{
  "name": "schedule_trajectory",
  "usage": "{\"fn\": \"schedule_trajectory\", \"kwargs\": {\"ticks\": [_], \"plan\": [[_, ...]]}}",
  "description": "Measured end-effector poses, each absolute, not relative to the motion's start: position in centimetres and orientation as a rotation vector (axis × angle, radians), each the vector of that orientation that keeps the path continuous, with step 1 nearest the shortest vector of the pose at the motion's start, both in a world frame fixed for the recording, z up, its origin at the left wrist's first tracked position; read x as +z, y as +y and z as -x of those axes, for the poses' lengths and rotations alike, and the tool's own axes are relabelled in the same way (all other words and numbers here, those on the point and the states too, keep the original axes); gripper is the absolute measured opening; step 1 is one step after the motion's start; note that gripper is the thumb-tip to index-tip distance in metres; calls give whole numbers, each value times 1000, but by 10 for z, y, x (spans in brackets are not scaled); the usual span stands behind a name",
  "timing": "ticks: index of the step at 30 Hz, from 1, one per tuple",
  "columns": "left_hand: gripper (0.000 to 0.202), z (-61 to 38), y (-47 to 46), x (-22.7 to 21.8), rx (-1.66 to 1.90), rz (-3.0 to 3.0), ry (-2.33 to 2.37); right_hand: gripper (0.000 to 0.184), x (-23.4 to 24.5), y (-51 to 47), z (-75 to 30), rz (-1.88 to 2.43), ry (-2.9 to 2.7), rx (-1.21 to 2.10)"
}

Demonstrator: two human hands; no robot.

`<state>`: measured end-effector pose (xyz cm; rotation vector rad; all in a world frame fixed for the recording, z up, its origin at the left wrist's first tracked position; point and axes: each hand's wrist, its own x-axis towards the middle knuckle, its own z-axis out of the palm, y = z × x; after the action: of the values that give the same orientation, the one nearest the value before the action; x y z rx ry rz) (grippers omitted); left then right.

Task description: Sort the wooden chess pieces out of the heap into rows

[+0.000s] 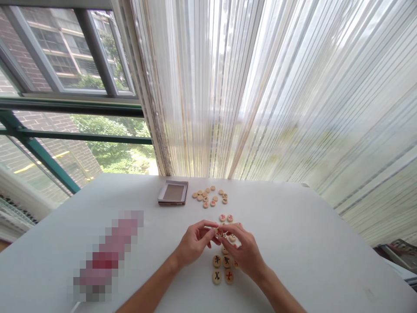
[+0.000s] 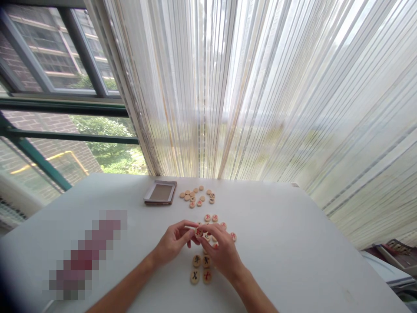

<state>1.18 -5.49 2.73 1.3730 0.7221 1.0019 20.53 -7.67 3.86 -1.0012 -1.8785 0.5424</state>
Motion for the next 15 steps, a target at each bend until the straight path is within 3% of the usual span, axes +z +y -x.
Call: {"fn": "schedule_trajectory", "kwargs": {"ticks": [7,15], "plan": [[27,-15,-55,24,997,-1329,771,13,36,-79,-201,1003,-1909,479],[28,-17,-59,26,1044,-1287,798,16,35,-80,-200,960,-1924,496]]}}
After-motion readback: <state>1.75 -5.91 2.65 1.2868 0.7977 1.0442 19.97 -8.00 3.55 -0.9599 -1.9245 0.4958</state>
